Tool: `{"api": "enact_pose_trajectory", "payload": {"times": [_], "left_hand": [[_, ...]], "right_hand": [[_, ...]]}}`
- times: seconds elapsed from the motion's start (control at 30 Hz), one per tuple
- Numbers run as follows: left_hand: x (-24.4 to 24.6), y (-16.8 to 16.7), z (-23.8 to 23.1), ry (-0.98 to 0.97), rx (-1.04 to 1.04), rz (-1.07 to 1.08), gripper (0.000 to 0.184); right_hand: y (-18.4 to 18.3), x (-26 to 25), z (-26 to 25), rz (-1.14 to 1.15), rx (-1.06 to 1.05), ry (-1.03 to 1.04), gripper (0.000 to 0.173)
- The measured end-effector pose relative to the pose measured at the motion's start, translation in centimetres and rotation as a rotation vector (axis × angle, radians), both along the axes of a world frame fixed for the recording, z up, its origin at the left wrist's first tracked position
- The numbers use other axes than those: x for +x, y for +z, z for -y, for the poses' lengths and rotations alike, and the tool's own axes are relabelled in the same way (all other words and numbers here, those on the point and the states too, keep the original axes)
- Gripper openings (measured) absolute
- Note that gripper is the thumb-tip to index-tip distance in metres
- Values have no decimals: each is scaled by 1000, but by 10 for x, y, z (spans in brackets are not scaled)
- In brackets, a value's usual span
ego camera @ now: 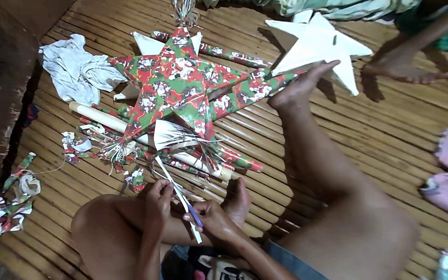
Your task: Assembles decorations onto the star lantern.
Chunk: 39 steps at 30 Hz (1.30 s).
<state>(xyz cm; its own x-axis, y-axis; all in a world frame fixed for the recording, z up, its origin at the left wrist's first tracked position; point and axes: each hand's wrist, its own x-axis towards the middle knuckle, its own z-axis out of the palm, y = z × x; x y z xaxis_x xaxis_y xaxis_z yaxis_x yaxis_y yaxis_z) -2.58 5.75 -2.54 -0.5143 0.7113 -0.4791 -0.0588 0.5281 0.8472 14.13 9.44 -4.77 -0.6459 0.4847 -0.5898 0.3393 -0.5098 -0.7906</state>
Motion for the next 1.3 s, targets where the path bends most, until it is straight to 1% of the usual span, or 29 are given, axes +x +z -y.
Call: {"api": "enact_pose_trajectory", "payload": {"times": [0.2, 0.53, 0.67, 0.77, 0.93, 1.3], "left_hand": [[-3, -2, 2, -57, 0, 13, 14], [-5, -3, 3, -89, 17, 37, 13], [-4, -2, 3, -85, 18, 40, 12], [-3, -3, 3, -47, 16, 37, 12], [-5, -2, -4, 57, 1, 26, 20], [-8, -5, -7, 20, 20, -22, 13]], "right_hand": [[-5, -1, -5, -3, 28, 39, 30], [-5, -10, -13, -9, 44, 44, 31], [-3, -11, -13, 7, 32, 30, 30], [-2, -11, -13, 20, 26, 24, 28], [-4, -12, -12, 2, 28, 15, 29], [-6, -12, -15, 13, 53, 42, 31]]}}
